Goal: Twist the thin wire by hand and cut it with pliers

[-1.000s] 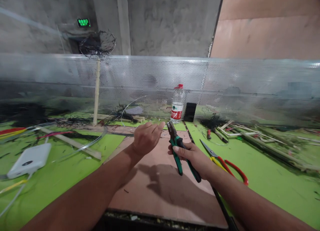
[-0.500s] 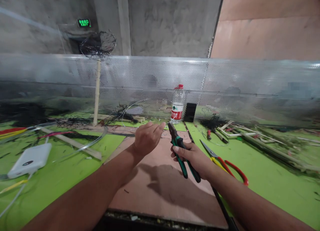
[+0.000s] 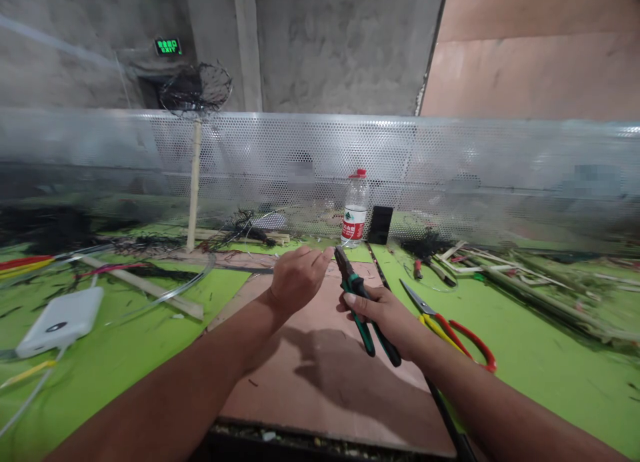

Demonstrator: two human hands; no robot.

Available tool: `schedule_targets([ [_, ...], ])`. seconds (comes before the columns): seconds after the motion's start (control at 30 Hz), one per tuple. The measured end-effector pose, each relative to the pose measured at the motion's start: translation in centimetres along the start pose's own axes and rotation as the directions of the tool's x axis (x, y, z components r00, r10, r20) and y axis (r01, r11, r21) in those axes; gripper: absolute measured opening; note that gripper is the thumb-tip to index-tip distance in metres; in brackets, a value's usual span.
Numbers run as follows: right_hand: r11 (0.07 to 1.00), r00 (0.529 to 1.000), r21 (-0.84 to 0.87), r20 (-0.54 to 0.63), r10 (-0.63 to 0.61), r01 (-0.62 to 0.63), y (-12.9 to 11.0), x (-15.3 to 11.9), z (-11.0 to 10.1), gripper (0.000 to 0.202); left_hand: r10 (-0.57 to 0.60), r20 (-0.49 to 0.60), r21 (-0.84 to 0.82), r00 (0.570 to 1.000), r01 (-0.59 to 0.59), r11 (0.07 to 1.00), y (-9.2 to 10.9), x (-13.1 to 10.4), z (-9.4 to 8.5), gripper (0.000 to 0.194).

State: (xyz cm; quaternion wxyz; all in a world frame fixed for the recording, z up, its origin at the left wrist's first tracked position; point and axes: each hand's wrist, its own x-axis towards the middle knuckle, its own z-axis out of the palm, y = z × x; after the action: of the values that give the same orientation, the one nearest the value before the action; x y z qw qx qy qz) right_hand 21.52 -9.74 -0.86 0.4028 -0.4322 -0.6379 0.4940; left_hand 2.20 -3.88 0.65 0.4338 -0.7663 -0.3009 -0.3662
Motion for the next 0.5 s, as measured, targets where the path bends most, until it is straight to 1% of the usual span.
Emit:
schedule_targets([
  [0.1, 0.999, 1.000, 0.032, 0.017, -0.001, 0.000, 0.27, 0.12, -0.10, 0.043, -0.023, 0.010, -0.035, 1.000, 0.023, 0.999, 0.06, -0.09, 0.14, 0.025],
  [0.3, 0.995, 0.999, 0.102, 0.033, -0.025, 0.021, 0.48, 0.32, -0.02, 0.041, -0.046, -0.006, -0.034, 0.999, 0.046, 0.998, 0.17, -0.25, 0.42, 0.026],
  [0.5, 0.990, 0.999, 0.137, 0.042, -0.027, 0.021, 0.59, 0.30, 0.04, 0.037, -0.092, 0.013, -0.059, 0.996, 0.092, 0.994, 0.38, -0.34, 0.58, 0.028],
])
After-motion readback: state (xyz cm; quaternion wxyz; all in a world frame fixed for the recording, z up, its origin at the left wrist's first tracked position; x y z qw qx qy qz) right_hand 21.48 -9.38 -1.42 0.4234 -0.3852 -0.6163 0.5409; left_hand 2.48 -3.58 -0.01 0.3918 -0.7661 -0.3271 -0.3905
